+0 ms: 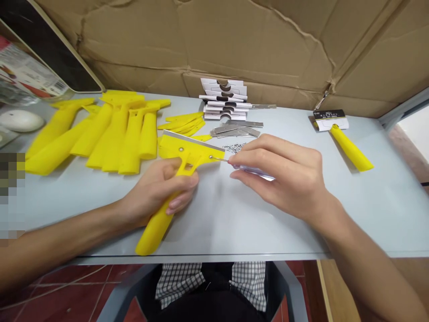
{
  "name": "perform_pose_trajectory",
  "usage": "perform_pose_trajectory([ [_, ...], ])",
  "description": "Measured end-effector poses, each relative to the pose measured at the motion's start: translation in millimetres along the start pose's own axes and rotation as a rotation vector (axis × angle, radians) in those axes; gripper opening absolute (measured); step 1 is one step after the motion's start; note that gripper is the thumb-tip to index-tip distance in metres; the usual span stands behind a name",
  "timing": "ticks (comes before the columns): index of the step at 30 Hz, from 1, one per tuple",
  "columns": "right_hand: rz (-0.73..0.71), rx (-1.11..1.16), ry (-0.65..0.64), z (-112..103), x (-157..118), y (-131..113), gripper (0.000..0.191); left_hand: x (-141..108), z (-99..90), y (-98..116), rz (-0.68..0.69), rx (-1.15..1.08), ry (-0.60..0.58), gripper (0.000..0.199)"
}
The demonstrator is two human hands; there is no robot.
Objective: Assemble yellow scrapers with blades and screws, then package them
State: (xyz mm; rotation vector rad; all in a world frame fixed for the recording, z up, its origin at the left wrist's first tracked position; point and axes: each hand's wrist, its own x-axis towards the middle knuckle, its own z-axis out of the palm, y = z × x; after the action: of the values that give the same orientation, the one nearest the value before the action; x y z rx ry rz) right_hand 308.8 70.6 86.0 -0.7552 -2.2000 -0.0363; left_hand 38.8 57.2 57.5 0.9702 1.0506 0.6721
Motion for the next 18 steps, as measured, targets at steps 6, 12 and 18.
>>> perform_pose_trajectory([
  [6, 0.001, 0.034, -0.011, 4.2, -2.4, -0.3, 0.013, 0.0, 0.0, -0.9, 0.009, 0.0, 0.008, 0.027],
  [12, -0.042, 0.141, 0.074, 7.3, 1.5, 0.1, 0.022, 1.3, 0.0, -0.7, -0.009, -0.028, 0.012, 0.027],
  [18, -0.011, -0.067, 0.034, 2.9, 2.2, 2.8, 0.013, 0.6, 0.2, 0.4, -0.006, -0.015, 0.011, 0.027],
])
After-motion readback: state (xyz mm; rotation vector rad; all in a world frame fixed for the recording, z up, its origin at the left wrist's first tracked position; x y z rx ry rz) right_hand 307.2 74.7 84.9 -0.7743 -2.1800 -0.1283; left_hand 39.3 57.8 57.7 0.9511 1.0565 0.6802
